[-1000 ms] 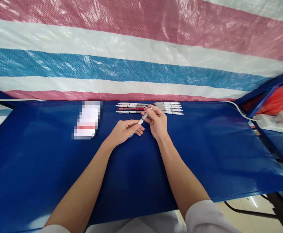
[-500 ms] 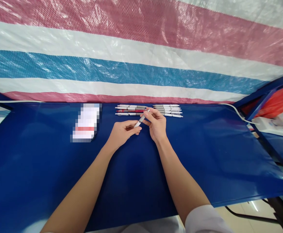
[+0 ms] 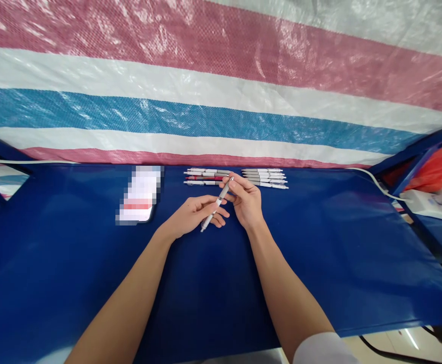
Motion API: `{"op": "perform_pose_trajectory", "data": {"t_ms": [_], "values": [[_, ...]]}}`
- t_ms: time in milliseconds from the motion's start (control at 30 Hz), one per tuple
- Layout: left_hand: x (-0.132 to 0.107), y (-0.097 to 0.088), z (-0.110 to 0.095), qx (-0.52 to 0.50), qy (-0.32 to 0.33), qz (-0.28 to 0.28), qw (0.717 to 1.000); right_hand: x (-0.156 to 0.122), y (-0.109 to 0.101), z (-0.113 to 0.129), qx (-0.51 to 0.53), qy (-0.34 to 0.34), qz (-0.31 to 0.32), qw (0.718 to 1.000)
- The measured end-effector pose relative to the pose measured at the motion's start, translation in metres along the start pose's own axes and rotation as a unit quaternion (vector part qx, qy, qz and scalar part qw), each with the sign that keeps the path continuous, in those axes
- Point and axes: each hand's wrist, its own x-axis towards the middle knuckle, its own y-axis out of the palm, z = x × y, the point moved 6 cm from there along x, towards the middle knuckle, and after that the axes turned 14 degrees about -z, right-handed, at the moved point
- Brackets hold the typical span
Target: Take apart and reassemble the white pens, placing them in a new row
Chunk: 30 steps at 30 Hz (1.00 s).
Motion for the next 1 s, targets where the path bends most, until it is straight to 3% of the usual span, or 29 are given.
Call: {"op": "perform_pose_trajectory", "data": {"t_ms": [233, 433, 500, 667, 733, 1000], "values": [[0.002, -0.006, 0.002, 0.017, 0.035, -0.090, 0.995, 0.000, 0.002, 0.000, -0.036, -0.016, 0.007, 0.999], [0.003, -0.015, 0.000, 0.062, 0.066, -0.177, 0.980, 0.004, -0.004, -0.004, -0.038, 0.004, -0.025, 0.999], [0.004, -0.015, -0.001, 0.057, 0.060, -0.170, 0.982, 0.005, -0.004, -0.004, -0.031, 0.006, -0.030, 0.999], [0.002, -0.006, -0.001, 0.027, 0.005, -0.072, 0.997, 0.003, -0.001, -0.003, -0.013, 0.023, -0.014, 1.000], [0.001, -0.005, 0.001, 0.037, -0.005, -0.057, 0.998, 0.002, 0.000, -0.003, -0.013, 0.027, -0.009, 1.000], [0.004, -0.014, 0.003, 0.052, 0.040, -0.158, 0.985, 0.004, -0.002, -0.001, -0.001, -0.006, -0.032, 0.999]]}}
